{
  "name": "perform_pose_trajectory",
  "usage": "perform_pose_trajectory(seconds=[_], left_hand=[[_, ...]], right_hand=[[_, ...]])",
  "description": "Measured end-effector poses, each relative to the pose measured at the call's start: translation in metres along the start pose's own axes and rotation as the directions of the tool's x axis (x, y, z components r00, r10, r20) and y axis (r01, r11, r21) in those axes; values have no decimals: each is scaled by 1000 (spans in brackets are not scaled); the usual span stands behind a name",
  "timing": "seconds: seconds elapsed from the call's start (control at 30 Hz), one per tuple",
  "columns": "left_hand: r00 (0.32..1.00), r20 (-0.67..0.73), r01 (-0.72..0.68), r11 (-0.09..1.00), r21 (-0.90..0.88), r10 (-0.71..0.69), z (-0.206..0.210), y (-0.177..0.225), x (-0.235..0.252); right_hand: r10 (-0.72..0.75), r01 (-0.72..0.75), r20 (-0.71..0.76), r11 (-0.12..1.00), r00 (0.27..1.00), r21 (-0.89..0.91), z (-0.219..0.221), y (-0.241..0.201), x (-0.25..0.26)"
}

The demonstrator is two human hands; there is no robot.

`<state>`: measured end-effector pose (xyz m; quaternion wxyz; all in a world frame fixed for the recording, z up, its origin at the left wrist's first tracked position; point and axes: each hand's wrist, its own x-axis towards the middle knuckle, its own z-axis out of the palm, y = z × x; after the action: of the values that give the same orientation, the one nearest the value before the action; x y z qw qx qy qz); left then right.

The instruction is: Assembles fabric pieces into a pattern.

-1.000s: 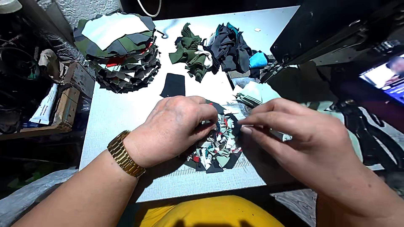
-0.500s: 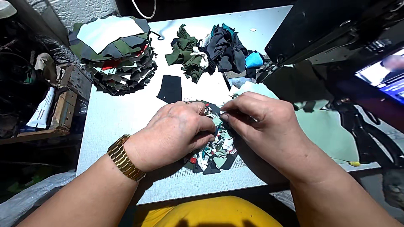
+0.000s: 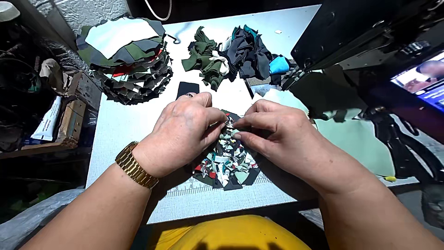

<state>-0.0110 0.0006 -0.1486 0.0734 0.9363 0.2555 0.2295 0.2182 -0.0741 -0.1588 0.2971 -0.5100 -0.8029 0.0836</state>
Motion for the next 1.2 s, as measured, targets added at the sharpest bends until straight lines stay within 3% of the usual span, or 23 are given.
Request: perform_pose_trajectory(seconds=[0.27, 0.43, 0.53, 0.67, 0.87, 1.03, 1.2], left_hand=[[996, 63, 65, 997, 32, -67, 1, -6, 2], [999, -20, 36, 988, -152, -39, 3, -8, 2], [1000, 8, -21, 974, -227, 24, 3, -9, 2], [993, 105, -38, 988, -148, 54, 5, -6, 2], [996, 83, -17, 995, -99, 25, 5, -6, 2], [998, 11, -62, 982, -178, 65, 2, -6, 2], [992, 80, -77, 977, -201, 95, 5, -3, 3]], right_hand=[[28, -33, -82, 998, 996, -52, 4, -5, 13], [14, -23, -92, 996, 996, -88, 19, 0, 18], [4, -16, -127, 995, 992, -94, 20, 0, 19], [-26, 17, -119, 997, 993, -70, 19, 3, 18], [-20, 27, -164, 999, 986, 40, 3, 11, 9], [52, -51, -6, 993, 999, 107, -19, 5, -12], [47, -52, 60, 995, 997, 86, -14, 3, -24]])
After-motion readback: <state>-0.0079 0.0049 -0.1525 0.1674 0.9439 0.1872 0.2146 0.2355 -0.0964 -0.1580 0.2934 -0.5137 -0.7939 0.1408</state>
